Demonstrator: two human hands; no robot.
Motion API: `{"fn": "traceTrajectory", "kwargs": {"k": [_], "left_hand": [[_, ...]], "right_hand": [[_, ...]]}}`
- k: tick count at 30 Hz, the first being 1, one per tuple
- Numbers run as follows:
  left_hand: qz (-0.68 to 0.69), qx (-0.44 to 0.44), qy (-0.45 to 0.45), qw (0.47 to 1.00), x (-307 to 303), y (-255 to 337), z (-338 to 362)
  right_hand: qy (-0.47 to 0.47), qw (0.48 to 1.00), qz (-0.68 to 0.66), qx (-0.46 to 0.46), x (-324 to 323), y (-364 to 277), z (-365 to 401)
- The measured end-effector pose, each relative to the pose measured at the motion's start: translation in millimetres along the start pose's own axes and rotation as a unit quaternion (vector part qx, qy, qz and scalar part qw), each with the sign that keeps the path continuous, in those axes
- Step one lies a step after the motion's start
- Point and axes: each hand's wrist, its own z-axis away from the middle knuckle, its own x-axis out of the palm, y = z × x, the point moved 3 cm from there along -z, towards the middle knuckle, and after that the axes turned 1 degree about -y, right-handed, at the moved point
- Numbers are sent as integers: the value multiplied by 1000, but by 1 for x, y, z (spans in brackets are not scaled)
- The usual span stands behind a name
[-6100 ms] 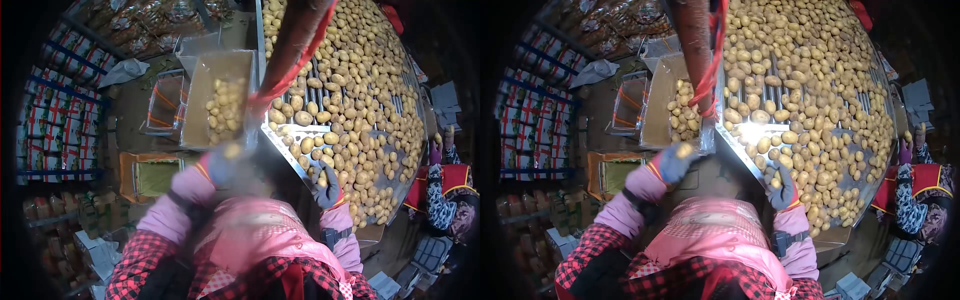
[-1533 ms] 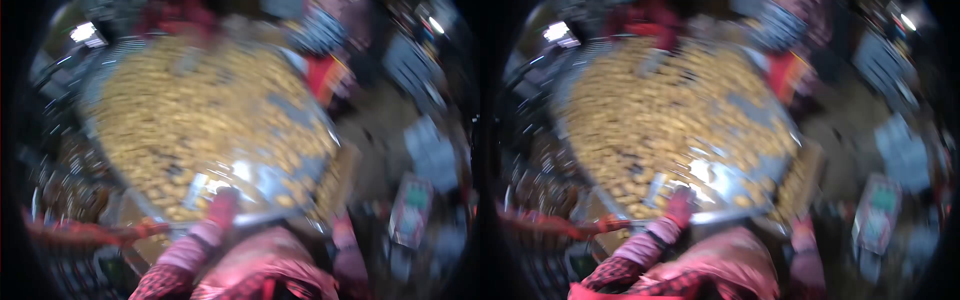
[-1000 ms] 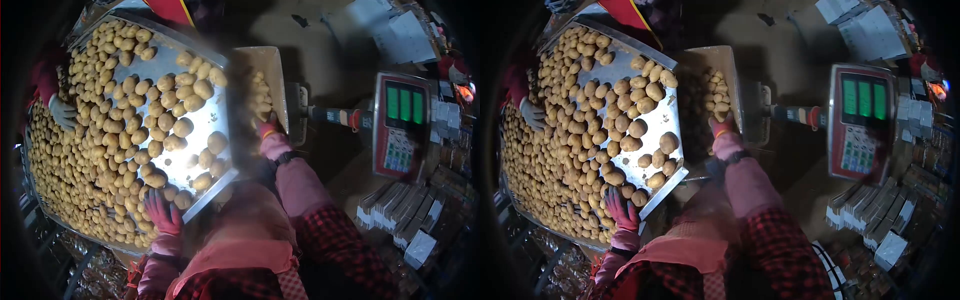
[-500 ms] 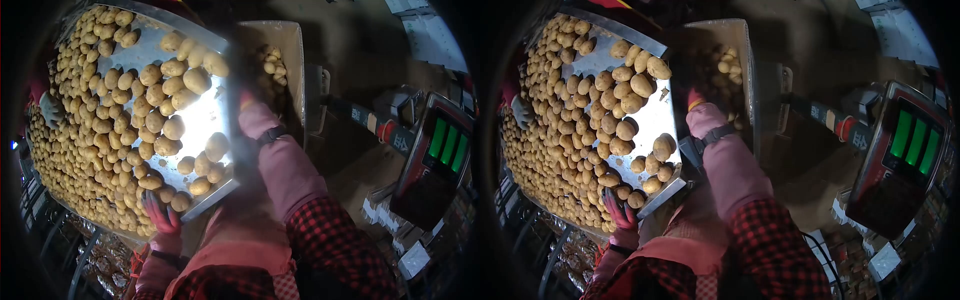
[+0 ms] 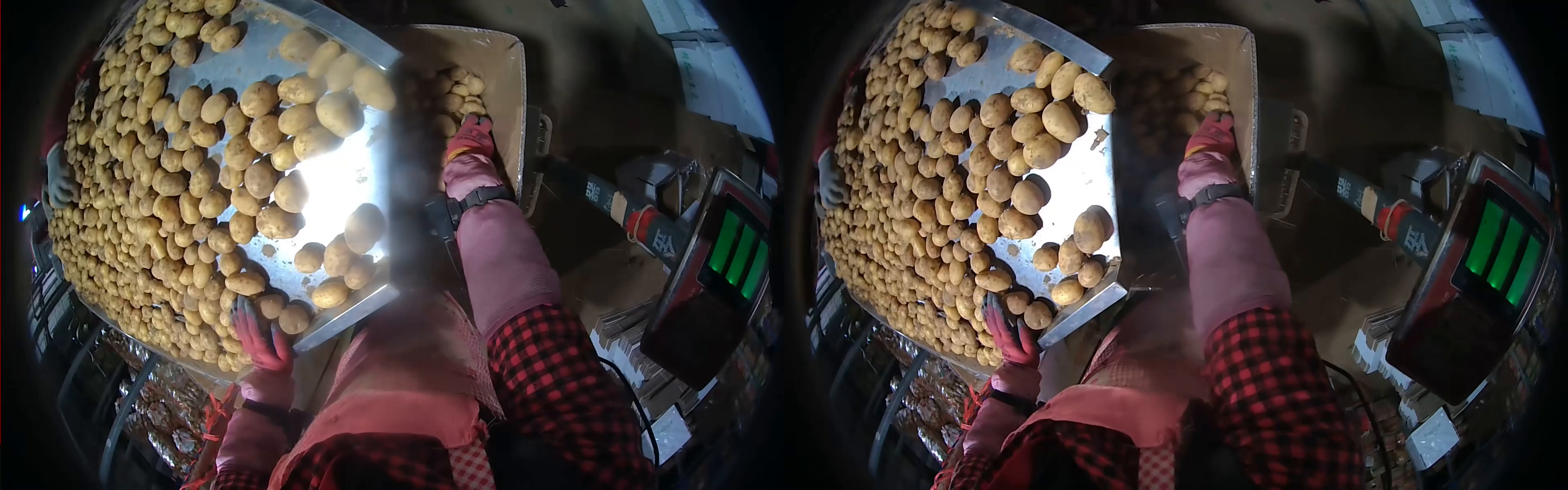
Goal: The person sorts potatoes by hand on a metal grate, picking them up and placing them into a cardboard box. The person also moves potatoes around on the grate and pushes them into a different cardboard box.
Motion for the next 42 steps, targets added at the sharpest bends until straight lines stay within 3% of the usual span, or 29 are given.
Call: {"fn": "traceTrajectory", "kwargs": {"k": [3,6,8,10,12,13,15,16,18,19,20,21,22,24,27,29,31,37,38,39,40,41,42], "left_hand": [[-1,-7,-5,1000,2,-3,4],[3,-9,2,1000,1,-4,5],[-7,-10,17,1000,4,-6,10],[-2,-9,16,1000,5,-7,9],[4,-23,-4,1000,0,-2,0],[12,-15,1,1000,0,-2,0],[9,-18,5,1000,4,-6,7],[4,-16,8,1000,5,-9,9],[-12,-21,17,1000,7,-8,11],[-17,-27,17,999,7,-8,11],[-21,-35,16,999,6,-7,11],[-13,-32,19,999,3,-3,9],[-5,-30,22,999,0,2,3],[2,-27,28,999,0,4,-3],[-9,-25,31,999,2,-1,4],[-14,-23,32,999,4,-2,4],[-7,-24,29,999,1,0,0],[16,-25,53,998,-9,7,-10],[106,-21,45,993,-17,10,-10],[80,-51,36,995,-14,14,-11],[53,-80,25,995,-12,19,-11],[81,-74,191,975,-16,18,-18],[67,-65,121,988,-13,16,-16]], "right_hand": [[10,1000,9,-3,-25,-4,18],[-13,999,21,-27,24,6,-16],[-40,999,6,-21,19,5,-15],[-59,998,-15,12,-49,-10,49],[-36,999,4,-14,-8,-5,81],[181,972,118,-91,33,-6,109],[-116,927,214,-286,7,-9,169],[-197,844,224,-445,-20,1,204],[-277,734,209,-584,-56,14,242],[-285,740,193,-578,-66,17,249],[-263,819,60,-506,-88,21,252],[-231,863,-122,-432,-112,26,256],[-180,860,-292,-378,-137,33,261],[-315,865,-317,-230,-126,49,256],[-369,752,-537,-100,-156,143,259],[-303,692,-656,-5,-172,160,265],[-143,647,-743,92,-183,165,272],[-277,724,-630,-48,-210,151,271],[-173,784,-579,-143,-198,149,270],[-151,799,-548,-197,-201,129,269],[-179,779,-559,-219,-209,104,277],[-218,741,-594,-228,-221,74,287],[-249,704,-619,-244,-226,48,293]]}}
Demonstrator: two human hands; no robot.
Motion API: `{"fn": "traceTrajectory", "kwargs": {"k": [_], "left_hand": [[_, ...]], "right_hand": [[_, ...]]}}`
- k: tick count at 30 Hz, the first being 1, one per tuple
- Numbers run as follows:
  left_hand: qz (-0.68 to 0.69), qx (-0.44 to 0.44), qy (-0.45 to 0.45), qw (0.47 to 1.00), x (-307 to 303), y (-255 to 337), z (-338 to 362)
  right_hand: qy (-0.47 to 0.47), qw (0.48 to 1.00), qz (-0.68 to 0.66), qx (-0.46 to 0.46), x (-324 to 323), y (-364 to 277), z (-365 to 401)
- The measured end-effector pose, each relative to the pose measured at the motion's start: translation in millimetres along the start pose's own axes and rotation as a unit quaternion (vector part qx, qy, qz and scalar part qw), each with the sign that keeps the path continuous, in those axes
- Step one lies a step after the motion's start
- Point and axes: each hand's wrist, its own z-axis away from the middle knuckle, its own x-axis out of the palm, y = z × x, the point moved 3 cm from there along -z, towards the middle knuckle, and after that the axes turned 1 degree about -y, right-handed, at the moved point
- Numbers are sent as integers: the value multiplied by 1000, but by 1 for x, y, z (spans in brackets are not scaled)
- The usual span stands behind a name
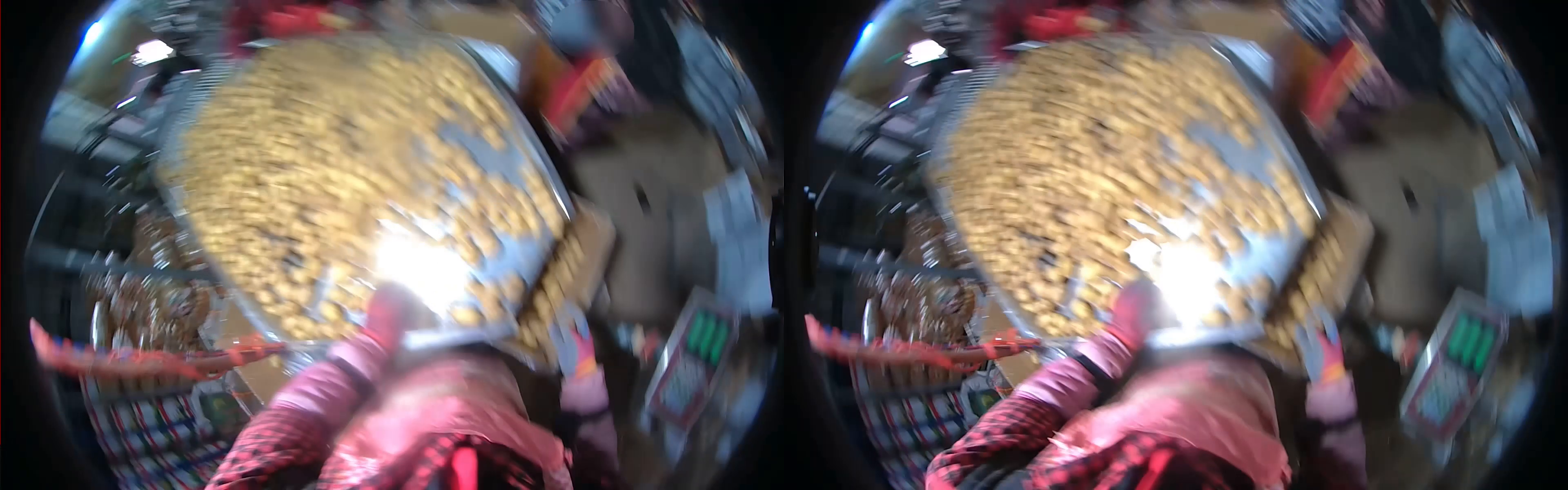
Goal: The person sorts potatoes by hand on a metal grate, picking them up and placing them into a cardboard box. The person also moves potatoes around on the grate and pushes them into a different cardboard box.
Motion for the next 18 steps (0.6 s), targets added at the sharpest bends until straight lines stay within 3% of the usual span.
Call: {"fn": "traceTrajectory", "kwargs": {"k": [1,2,3,4,5,6,7,8,9,10,11,13,14,15,16,18], "left_hand": [[-17,9,-71,997,-19,20,-17],[98,86,58,990,-60,45,-21],[94,97,75,988,-62,50,-17],[100,109,81,986,-65,56,-14],[121,114,88,982,-78,61,-14],[140,119,94,978,-97,71,-15],[159,123,98,975,-111,76,-9],[193,80,90,974,-119,71,1],[227,38,79,970,-127,65,15],[262,-3,67,963,-134,57,30],[230,0,119,966,-134,42,48],[217,-98,65,969,-185,40,84],[214,-150,37,965,-203,36,106],[210,-145,139,957,-209,25,131],[203,-140,239,939,-209,13,158],[423,-290,316,798,-182,-23,229]], "right_hand": [[-36,999,-29,-14,24,-10,-10],[-70,996,-42,-25,50,-17,-18],[-107,992,-35,-54,74,-20,-21],[-121,990,-45,56,94,-17,-24],[-185,973,136,20,124,-19,-31],[-260,943,-53,202,154,-6,-45],[-353,926,30,129,181,-1,-43],[-460,852,231,-98,216,-11,-36],[-493,692,382,-363,251,-22,-26],[-501,605,415,-459,278,-21,-15],[-537,609,408,-418,303,-19,-5],[-590,703,352,-184,341,-9,10],[-579,762,290,20,353,-3,20],[-537,784,218,223,360,7,29],[-543,787,203,209,365,18,28],[-555,793,171,183,370,46,16]]}}
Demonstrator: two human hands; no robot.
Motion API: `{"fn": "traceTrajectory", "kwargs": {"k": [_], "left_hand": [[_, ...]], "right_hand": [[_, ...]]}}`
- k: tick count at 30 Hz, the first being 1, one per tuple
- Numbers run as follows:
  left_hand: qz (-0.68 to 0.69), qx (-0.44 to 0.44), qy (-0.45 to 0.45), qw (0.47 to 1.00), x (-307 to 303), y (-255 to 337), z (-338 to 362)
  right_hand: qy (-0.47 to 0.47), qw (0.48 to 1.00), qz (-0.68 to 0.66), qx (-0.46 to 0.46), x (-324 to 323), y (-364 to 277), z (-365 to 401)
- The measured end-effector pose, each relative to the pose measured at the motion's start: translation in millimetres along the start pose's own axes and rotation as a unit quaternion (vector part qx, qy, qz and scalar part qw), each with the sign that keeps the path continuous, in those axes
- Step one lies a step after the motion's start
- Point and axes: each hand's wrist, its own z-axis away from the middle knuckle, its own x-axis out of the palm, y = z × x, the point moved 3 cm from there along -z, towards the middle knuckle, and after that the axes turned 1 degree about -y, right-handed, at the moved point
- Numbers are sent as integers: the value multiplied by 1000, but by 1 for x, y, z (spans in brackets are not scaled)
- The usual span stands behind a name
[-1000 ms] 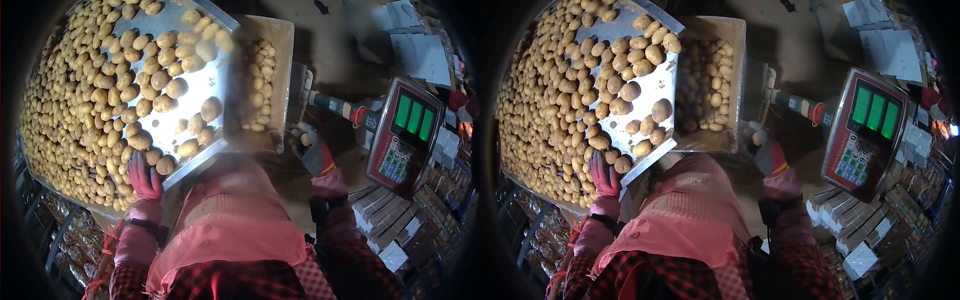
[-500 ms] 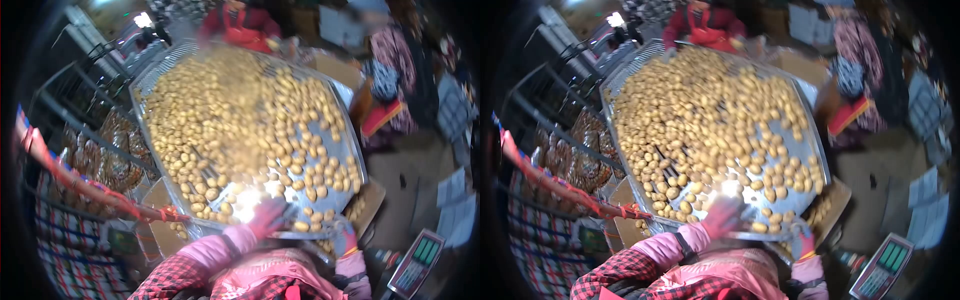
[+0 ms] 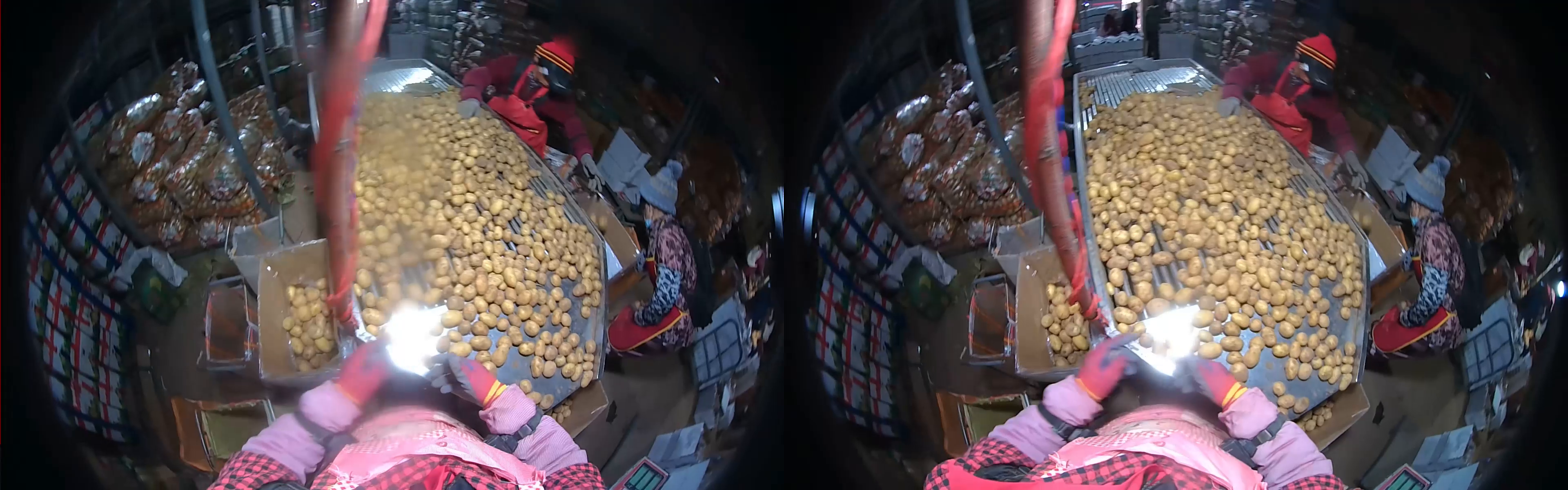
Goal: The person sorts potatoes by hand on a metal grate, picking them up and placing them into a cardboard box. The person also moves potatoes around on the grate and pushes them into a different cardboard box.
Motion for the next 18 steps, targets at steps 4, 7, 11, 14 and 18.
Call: {"fn": "traceTrajectory", "kwargs": {"k": [4,7,11,14,18], "left_hand": [[269,-121,217,931,-146,-53,92],[266,-36,437,858,-246,-78,173],[190,66,502,841,-344,-58,296],[301,-13,536,788,-353,-53,306],[398,-100,501,762,-346,-119,343]], "right_hand": [[87,989,-103,62,16,-5,-5],[142,987,-33,69,20,4,-12],[106,990,54,74,27,15,-32],[157,972,110,137,36,21,-46],[127,974,88,166,36,34,-54]]}}
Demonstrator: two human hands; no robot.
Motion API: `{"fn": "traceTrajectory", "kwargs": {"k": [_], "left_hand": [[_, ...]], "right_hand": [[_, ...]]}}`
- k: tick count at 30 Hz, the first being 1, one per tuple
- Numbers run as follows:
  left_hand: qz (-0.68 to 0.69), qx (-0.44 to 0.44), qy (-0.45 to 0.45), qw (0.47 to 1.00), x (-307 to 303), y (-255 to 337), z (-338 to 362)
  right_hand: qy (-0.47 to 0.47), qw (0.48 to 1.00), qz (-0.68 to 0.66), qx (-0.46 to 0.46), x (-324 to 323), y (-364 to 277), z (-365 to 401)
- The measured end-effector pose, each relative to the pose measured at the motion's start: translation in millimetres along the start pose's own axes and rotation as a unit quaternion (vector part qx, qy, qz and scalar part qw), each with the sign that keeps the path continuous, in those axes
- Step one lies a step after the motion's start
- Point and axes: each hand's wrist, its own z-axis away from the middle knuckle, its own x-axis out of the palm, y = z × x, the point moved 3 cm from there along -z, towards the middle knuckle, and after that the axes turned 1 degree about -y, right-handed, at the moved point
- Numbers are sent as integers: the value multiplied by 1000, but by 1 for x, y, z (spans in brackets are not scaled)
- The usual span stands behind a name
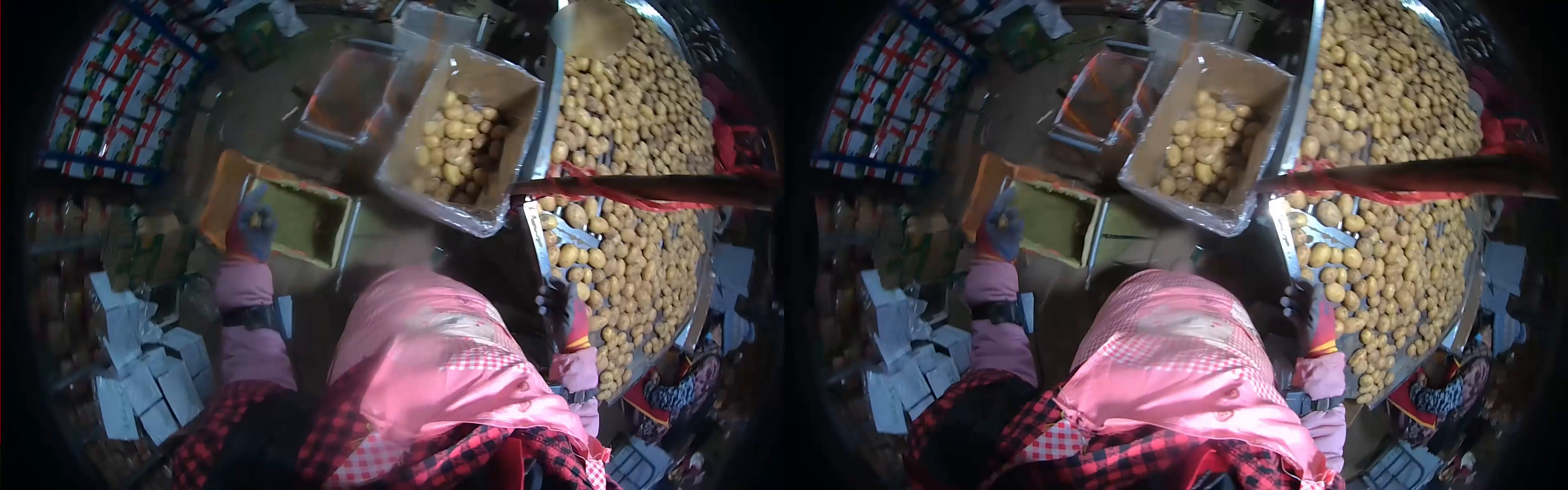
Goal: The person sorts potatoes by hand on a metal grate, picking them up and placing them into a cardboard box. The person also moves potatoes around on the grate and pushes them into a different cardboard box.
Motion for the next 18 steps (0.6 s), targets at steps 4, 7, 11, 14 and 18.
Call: {"fn": "traceTrajectory", "kwargs": {"k": [4,7,11,14,18], "left_hand": [[-368,34,95,924,-57,-29,-38],[-620,87,76,776,-110,-63,-82],[-612,91,-222,754,-68,-126,-124],[-468,-297,-188,811,108,-134,-82],[-486,-350,-395,697,265,-177,-18]], "right_hand": [[11,1000,-16,6,-1,0,5],[40,999,-28,-3,-8,-4,27],[78,993,18,-89,-45,29,47],[192,971,-102,-103,-51,53,67],[275,941,-184,-77,-63,88,89]]}}
